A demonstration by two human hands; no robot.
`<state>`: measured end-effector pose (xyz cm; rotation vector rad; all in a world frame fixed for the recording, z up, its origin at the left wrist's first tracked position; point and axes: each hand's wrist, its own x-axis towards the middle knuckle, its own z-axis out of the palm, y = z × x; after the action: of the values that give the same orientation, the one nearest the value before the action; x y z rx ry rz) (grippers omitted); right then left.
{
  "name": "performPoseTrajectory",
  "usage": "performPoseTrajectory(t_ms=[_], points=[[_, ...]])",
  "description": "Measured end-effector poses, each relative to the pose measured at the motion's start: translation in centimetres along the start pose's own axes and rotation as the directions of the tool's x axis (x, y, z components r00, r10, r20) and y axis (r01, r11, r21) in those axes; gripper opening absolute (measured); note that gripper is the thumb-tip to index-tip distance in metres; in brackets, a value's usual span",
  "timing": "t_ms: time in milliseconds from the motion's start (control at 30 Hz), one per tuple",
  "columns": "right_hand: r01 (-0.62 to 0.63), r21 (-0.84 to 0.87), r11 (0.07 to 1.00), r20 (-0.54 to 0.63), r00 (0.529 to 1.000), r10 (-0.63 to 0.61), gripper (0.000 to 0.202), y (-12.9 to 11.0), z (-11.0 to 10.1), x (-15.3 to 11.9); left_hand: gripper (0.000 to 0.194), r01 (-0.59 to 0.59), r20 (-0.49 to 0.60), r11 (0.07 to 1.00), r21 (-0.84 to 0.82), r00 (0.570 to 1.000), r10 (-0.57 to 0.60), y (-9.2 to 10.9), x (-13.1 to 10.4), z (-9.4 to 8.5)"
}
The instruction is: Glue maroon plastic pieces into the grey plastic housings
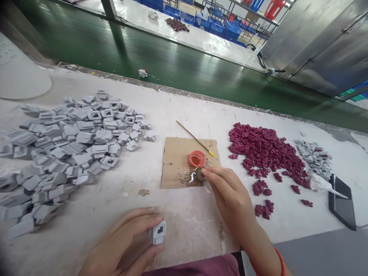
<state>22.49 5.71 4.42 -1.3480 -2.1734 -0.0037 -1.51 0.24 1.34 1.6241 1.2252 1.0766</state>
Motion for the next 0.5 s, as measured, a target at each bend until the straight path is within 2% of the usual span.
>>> performPoseTrajectory(t_ms=[100,167,233,300,433,500], points=[[-0.192,0.087,0.978,-0.036,0.98,0.196,0.021,-0.4,0.0,-0.4,0.03,-0.193,0.072,0.966,0.172,0.98,0.183,-0.8,0.4,0.0],[-0.354,0.206,0.912,-0.037,0.929,0.369,0.02,-0.6,0.0,-0.8,0.028,-0.249,0.097,0.943,0.219,0.968,0.233,-0.9,0.7,0.0],[-0.449,0.277,0.85,-0.018,0.882,0.472,0.02,-0.5,0.1,-1.1,0.025,-0.262,0.106,0.936,0.237,0.964,0.243,-0.9,0.9,0.1],[-0.467,0.268,0.843,-0.008,0.873,0.487,0.019,-0.4,0.2,-1.1,0.025,-0.266,0.115,0.934,0.238,0.963,0.245,-0.7,0.9,0.1],[-0.402,0.198,0.894,-0.055,0.906,0.419,0.016,-0.4,0.5,-1.1,0.024,-0.236,0.101,0.939,0.25,0.971,0.217,-0.7,0.9,0.1],[-0.409,0.199,0.891,-0.065,0.901,0.428,0.017,-0.5,0.6,-1.1,0.023,-0.218,0.095,0.941,0.258,0.975,0.2,-0.8,0.9,0.2]])
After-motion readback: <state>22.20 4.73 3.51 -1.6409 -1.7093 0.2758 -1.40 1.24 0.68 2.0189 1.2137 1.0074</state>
